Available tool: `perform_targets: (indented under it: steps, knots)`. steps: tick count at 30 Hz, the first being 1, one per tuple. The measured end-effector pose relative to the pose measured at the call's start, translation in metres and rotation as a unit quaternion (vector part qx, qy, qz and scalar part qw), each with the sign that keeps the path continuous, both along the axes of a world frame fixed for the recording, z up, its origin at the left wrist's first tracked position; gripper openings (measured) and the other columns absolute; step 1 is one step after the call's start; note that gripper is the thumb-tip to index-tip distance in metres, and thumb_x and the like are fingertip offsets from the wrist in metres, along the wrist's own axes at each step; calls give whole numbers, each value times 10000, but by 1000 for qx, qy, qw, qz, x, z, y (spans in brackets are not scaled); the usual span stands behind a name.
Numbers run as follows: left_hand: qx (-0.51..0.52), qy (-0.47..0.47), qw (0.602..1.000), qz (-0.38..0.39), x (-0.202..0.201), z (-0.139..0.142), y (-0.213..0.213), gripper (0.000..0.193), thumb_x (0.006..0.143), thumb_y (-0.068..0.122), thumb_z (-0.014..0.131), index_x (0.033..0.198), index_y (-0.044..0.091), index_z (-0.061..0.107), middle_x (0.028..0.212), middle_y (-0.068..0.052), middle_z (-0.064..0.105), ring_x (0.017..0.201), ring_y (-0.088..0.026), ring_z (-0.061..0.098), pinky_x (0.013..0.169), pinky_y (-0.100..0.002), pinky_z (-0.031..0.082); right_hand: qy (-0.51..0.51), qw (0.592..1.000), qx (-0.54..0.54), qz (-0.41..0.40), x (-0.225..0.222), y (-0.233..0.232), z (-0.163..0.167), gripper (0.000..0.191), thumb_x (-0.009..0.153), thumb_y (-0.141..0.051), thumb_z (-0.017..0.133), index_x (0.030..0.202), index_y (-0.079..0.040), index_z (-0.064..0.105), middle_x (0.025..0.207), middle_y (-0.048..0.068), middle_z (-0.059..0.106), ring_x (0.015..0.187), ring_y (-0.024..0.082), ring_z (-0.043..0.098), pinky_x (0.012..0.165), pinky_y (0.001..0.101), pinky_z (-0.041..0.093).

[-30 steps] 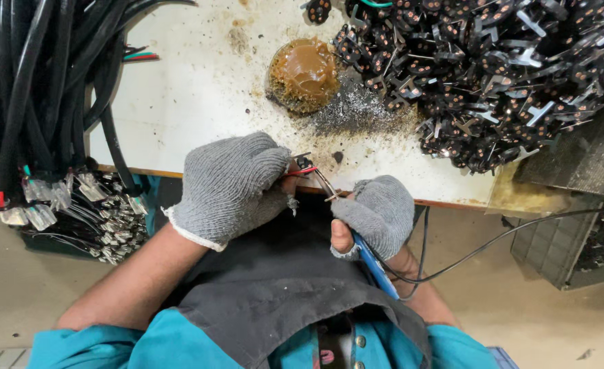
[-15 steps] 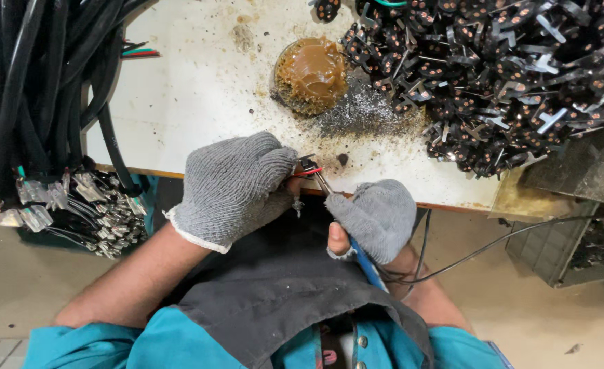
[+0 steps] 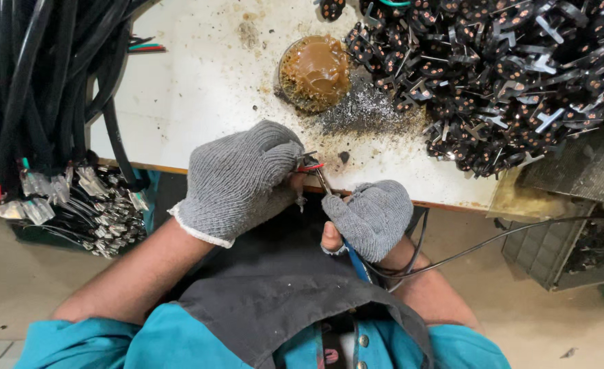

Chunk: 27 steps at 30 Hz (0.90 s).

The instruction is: The person solders red and black wires onto small electrical plug components at a workbench. They hold a wire against a component in one hand, apply a soldering iron with the other hand, then set the finished assembly aside and pick up the next wire and component.

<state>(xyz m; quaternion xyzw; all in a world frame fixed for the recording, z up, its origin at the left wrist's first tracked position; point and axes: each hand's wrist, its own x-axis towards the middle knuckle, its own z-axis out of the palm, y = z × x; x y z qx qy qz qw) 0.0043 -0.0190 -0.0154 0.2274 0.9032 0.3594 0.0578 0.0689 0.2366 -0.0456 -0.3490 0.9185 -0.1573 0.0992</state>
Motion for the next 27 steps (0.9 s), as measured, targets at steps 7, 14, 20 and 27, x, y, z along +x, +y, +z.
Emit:
perform_targets:
  steps: [7, 14, 20, 27]
  knots:
    - [4, 14, 1000, 8, 1, -1, 1, 276, 722, 254, 795, 946, 152, 670, 1011, -50, 676, 824, -285, 691, 624, -412, 527, 59, 994, -81, -33, 2, 3, 4, 296, 710, -298, 748, 984, -187, 758, 737, 48, 646, 687, 293, 645, 595, 451, 461]
    - [7, 10, 1000, 10, 1, 0, 1, 263, 738, 252, 797, 940, 148, 663, 1003, -53, 671, 821, -287, 689, 626, -413, 527, 63, 977, -193, -70, 2, -1, 14, 215, 821, -256, 664, 949, -109, 755, 776, 82, 623, 723, 334, 602, 684, 461, 460]
    - [16, 11, 1000, 12, 0, 0, 0, 282, 735, 269, 797, 951, 145, 665, 1024, -59, 668, 822, -294, 687, 633, -418, 530, 0, 994, -90, -66, 4, 5, 9, 227, 791, -278, 718, 981, -185, 800, 790, 34, 633, 764, 299, 633, 705, 459, 458]
    - [9, 2, 1000, 13, 0, -4, 0, 286, 728, 263, 802, 966, 156, 684, 1022, -52, 673, 800, -284, 689, 607, -416, 523, 2, 999, -50, 1, 9, 7, -12, 206, 674, -305, 769, 869, -239, 771, 657, 1, 657, 580, 259, 625, 508, 450, 422]
